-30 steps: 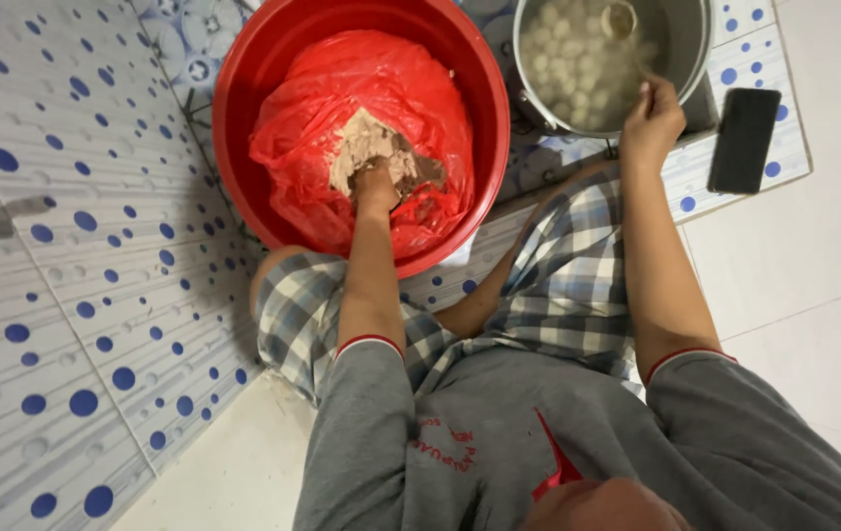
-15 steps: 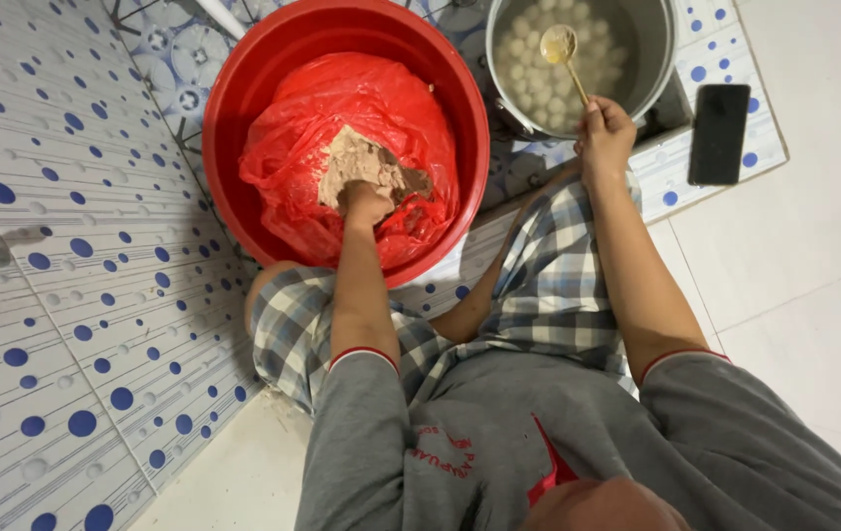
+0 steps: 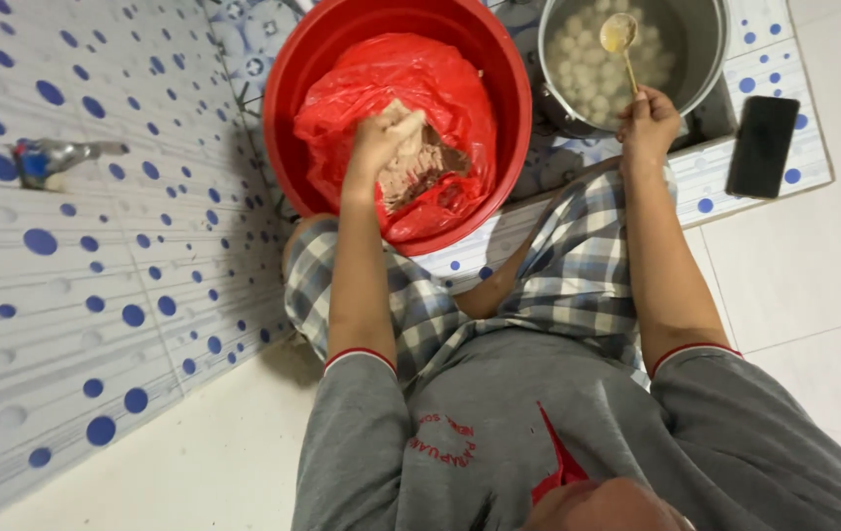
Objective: Forming meatballs from dough using a spoon and dropping them into a pot of water
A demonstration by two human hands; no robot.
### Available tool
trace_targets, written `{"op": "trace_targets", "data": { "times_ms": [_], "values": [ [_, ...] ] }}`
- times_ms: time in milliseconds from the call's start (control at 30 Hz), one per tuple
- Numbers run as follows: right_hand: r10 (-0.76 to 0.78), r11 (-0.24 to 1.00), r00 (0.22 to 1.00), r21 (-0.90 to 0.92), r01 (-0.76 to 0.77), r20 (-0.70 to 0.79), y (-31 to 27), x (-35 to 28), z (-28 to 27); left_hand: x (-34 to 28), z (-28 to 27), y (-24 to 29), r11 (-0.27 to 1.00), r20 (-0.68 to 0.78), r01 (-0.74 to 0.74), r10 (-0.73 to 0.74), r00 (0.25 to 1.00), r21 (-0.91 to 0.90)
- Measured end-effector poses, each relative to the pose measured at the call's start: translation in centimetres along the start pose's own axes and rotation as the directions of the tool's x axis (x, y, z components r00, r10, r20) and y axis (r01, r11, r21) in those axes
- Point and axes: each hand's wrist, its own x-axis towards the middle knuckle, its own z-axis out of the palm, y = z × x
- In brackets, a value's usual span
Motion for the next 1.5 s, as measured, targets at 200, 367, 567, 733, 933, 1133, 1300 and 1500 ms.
{"op": "trace_targets", "data": {
  "times_ms": [200,367,567,733,933,1133,1300,1500],
  "values": [
    [0.032,0.999,0.999,-0.031,-0.032,-0.022,-1.4,-0.8,0.4,-4.9,-2.4,4.7,0.755,-0.242,-0.147,-0.016,0.97,-0.639],
    [0.01,1.0,0.999,-0.029,-0.011,-0.035,-0.7,-0.7,0.2,-3.0,-0.9,1.3,0.523,-0.21,-0.148,-0.06,0.976,-0.839],
    [0.046,0.992,0.999,0.116,-0.042,-0.029,-2.4,-2.6,-0.8,-5.4,-1.4,4.9,0.268,0.078,0.134,-0.209,0.975,-0.954],
    [0.056,0.993,0.998,0.102,-0.053,-0.031,-4.7,-4.8,-1.5,-2.5,-0.5,0.9,0.324,-0.092,-0.022,-0.202,0.975,-0.946],
    [-0.119,0.993,0.993,0.025,0.12,-0.023,-1.8,-3.2,-1.2,-3.6,0.2,2.8,0.199,-0.194,-0.168,-0.119,0.974,-0.965],
    [-0.091,0.993,0.996,-0.074,0.092,0.026,-2.3,-3.0,-0.1,-5.3,-0.5,4.6,0.605,-0.247,-0.086,-0.187,0.951,-0.792],
    [-0.08,0.995,0.997,-0.054,0.079,-0.003,-2.0,-2.6,-0.2,-4.2,-0.1,2.7,0.767,-0.06,-0.062,0.031,0.998,-0.639],
    [-0.079,0.996,0.997,-0.045,0.079,0.006,-1.7,-2.2,-0.2,-5.6,-0.6,5.2,0.797,-0.152,-0.115,0.029,0.988,-0.593]
  ]
}}
